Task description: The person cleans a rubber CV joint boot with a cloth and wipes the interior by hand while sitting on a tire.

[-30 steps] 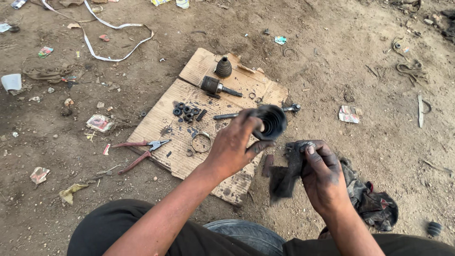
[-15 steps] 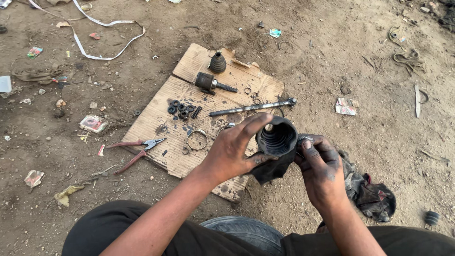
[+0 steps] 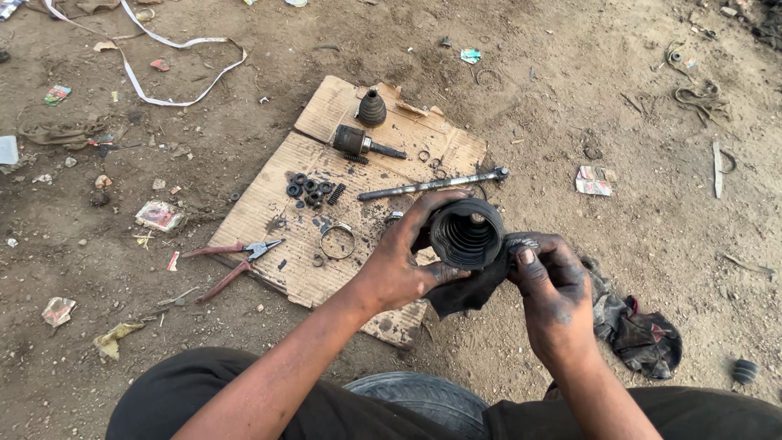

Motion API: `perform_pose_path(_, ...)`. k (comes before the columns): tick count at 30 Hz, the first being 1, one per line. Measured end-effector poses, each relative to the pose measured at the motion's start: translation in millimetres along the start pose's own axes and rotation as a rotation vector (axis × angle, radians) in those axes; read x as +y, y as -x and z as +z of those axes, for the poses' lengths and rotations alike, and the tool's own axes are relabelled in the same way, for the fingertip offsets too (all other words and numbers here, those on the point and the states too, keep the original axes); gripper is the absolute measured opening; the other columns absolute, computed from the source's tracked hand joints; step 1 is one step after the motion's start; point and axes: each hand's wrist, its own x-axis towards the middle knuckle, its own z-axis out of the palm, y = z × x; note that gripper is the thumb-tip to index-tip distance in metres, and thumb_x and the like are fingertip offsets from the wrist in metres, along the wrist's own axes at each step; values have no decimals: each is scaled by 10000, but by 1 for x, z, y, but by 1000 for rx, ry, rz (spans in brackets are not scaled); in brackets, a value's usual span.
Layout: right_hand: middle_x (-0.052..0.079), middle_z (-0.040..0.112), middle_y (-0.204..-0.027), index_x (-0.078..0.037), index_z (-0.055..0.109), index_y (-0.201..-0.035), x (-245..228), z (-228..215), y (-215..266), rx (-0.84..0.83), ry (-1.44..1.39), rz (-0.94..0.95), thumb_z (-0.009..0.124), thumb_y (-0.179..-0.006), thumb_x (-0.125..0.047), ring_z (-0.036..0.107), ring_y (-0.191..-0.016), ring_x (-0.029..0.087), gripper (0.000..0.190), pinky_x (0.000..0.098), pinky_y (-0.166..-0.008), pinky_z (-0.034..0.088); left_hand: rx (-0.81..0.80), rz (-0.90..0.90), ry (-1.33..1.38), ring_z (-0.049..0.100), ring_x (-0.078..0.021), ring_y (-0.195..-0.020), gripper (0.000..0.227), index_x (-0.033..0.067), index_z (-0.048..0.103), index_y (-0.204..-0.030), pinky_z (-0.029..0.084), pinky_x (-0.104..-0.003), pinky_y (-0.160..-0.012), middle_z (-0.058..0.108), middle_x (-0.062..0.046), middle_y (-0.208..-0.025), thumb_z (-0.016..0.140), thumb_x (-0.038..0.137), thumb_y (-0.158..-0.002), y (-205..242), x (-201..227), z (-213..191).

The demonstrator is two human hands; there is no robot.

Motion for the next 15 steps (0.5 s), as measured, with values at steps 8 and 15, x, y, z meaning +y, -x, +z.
perform_pose_path(8,54,649,-949,4,641,-1111,-6,9,0,-13,94,-77,596,-1048,-18,574,-789,102,81,252,-699,485,-84,-228,34,496,-191,-1409,974,265,354,-1500,369,-400,-1175,480,-32,-1494,920,129,-719,-5,-19,1)
perform_pose_path(15,20,586,-865,-34,631,-1112,-12,12,-6,149,277,17,626,-1011,-31,488,-672,74,101,232,-567,399,-101,-265,380,495,-204,-1430,989,271,330,-1539,449,-393,-1141,462,-21,-1539,856,84,-723,-6,-41,2)
